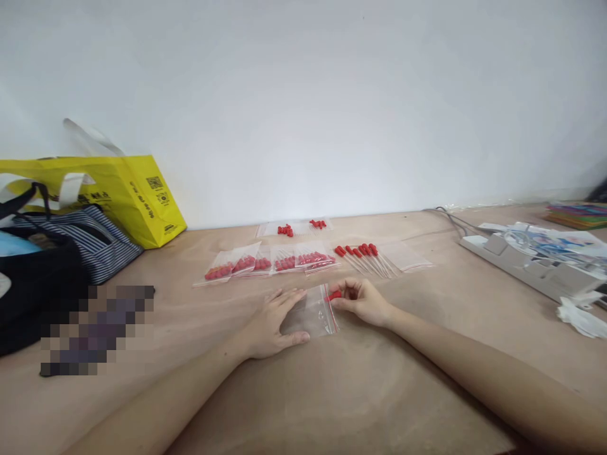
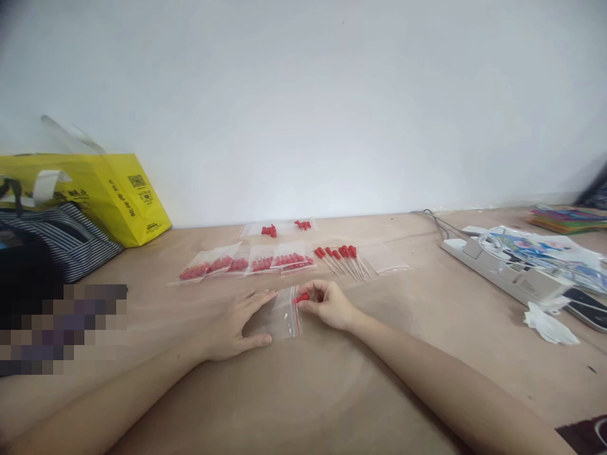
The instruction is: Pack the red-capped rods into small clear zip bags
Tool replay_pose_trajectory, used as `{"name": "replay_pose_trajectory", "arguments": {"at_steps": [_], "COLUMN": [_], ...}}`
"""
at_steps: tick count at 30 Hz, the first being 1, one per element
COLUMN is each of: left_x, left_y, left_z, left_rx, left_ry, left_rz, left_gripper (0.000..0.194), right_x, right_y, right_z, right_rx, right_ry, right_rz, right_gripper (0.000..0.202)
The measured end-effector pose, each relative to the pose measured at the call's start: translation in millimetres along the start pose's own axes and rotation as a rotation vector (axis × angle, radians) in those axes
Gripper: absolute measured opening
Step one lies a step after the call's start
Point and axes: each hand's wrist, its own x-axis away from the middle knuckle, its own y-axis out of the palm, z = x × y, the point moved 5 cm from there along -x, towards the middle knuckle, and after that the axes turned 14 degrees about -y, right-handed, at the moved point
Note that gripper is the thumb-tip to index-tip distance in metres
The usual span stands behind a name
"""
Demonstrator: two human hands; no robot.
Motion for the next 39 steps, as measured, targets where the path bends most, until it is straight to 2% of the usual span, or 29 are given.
{"name": "replay_pose_trajectory", "arguments": {"at_steps": [4, 10, 17, 22, 26, 31, 34, 37, 39], "left_x": [0.4, -0.6, 7.6, 10.8, 6.6, 3.9, 4.2, 4.5, 4.5], "left_y": [-1.2, -1.5, -6.1, -6.3, -2.0, 0.7, 0.1, -1.1, -1.9], "left_z": [1.2, 2.4, -10.6, -11.9, 1.8, 7.1, 5.8, 5.6, 5.4], "left_rx": [0.022, 0.048, 0.042, 0.08, 0.11, 0.126, 0.119, 0.126, 0.135], "left_ry": [0.018, 0.0, 0.057, 0.062, 0.133, 0.153, 0.144, 0.147, 0.149], "left_rz": [0.011, 0.022, 0.129, 0.033, -0.013, -0.014, -0.009, -0.001, 0.01], "left_gripper": [0.07, 0.072, 0.062, 0.038, 0.039, 0.041, 0.041, 0.04, 0.04], "right_x": [-6.2, -14.1, -18.9, -17.8, -13.2, -8.4, -7.8, -16.1, -28.5], "right_y": [5.6, 20.1, 20.4, 4.9, -9.7, -3.0, -1.1, -18.1, -42.4], "right_z": [-0.1, -5.1, 11.6, 14.8, 14.0, 3.8, 2.5, 5.5, 8.8], "right_rx": [0.033, -0.153, -0.087, -0.054, 0.034, 0.106, 0.139, 0.154, 0.281], "right_ry": [0.006, -0.059, -0.008, 0.005, 0.048, -0.106, -0.13, -0.103, -0.068], "right_rz": [-0.195, -0.383, -0.267, -0.224, -0.224, -0.26, -0.281, -0.278, -0.168], "right_gripper": [0.026, 0.029, 0.028, 0.027, 0.027, 0.028, 0.029, 0.028, 0.025]}}
